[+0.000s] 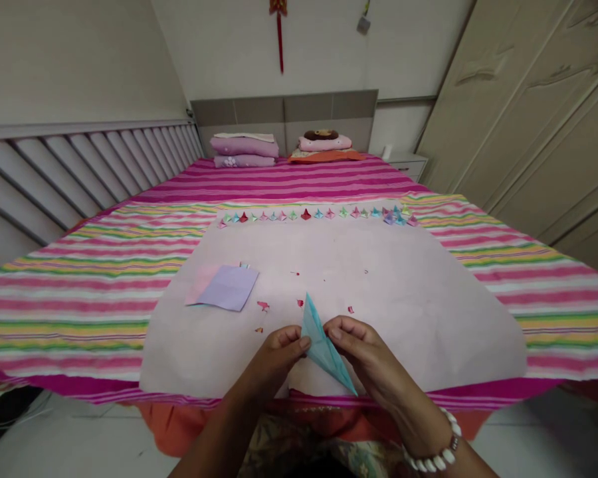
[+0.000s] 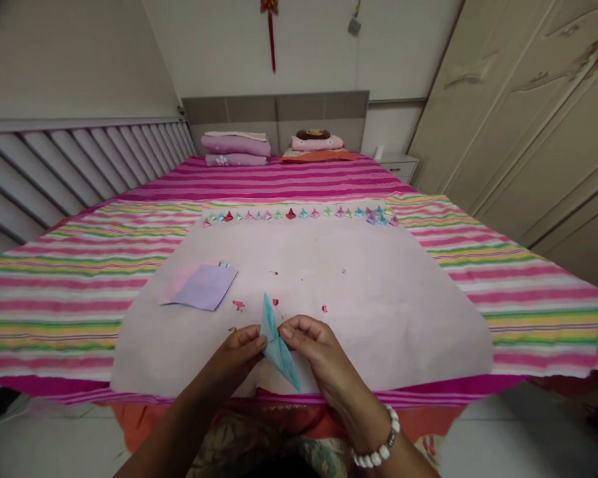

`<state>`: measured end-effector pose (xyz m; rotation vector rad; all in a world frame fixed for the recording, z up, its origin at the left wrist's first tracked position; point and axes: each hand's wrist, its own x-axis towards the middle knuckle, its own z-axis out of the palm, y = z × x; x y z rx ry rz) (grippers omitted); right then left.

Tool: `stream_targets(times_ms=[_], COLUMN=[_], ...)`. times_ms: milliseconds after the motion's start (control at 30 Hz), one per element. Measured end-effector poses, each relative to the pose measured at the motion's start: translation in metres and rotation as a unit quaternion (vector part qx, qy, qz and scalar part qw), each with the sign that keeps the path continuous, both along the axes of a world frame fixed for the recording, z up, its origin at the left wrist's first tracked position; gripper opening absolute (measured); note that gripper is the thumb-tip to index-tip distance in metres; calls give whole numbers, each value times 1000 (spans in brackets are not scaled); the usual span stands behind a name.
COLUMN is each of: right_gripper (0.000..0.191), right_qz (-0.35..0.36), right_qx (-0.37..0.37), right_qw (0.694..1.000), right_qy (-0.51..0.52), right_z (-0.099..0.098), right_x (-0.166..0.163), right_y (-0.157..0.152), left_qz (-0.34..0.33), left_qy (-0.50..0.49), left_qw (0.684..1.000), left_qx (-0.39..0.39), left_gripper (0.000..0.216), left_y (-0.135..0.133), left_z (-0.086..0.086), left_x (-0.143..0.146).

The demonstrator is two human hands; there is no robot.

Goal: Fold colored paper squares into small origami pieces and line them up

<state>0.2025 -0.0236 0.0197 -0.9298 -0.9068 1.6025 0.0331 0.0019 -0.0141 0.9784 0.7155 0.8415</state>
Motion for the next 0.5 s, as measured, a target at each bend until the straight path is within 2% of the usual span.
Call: stream_targets(times_ms=[100,267,400,500], right_gripper=[30,35,41,43], right_qz=[-1,-24,-35,-39], right_qx=[18,58,51,42], right_qw=[999,982,978,977], right_qy=[-35,-178,-199,-204], right_z=[4,6,-2,-3], right_x=[-1,-5,-3,2], right_y=[1,3,6,8], left_qz=[27,49,60,77], left_qy=[46,137,162,165], left_qw=[998,982,973,973], left_qx=[38,122,151,141], left_gripper=[23,24,23,23], left_y=[0,-4,-3,1], left_z=[2,13,12,10], left_x=[0,5,6,3])
